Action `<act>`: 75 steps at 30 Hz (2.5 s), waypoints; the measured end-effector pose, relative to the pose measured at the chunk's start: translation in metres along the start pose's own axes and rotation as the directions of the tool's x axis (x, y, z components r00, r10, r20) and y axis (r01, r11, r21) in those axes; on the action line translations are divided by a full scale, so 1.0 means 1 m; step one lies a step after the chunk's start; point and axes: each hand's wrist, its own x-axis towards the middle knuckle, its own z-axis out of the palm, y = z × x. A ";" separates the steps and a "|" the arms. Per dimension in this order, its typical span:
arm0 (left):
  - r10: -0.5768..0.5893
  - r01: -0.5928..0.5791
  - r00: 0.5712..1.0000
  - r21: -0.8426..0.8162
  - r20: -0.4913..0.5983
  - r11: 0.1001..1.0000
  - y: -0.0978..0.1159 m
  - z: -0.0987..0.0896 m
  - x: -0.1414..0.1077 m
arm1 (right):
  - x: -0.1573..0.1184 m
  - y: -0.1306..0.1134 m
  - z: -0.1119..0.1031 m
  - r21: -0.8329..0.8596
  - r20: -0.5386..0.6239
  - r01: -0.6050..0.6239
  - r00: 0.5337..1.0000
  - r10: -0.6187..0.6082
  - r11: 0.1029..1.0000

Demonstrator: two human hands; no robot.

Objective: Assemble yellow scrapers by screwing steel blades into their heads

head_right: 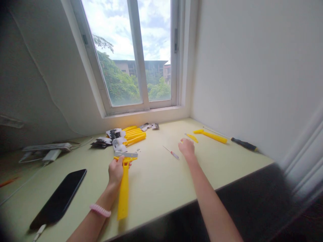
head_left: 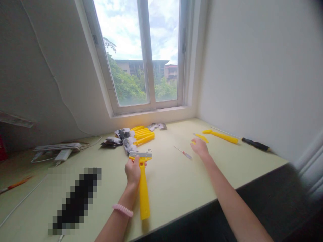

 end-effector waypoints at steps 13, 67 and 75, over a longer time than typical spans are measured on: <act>0.028 -0.034 0.995 0.063 0.098 0.997 -0.004 0.002 -0.002 | 0.018 0.006 -0.026 -0.010 0.097 -0.002 0.995 0.003 1.000; -0.006 0.015 0.984 -0.049 0.179 0.999 -0.003 0.002 -0.007 | -0.099 -0.138 0.042 0.887 0.456 -0.341 0.754 -0.473 0.312; -0.088 0.116 0.980 -0.149 0.181 0.982 -0.002 -0.005 -0.001 | -0.100 -0.140 0.041 0.884 0.451 -0.327 0.785 -0.425 0.334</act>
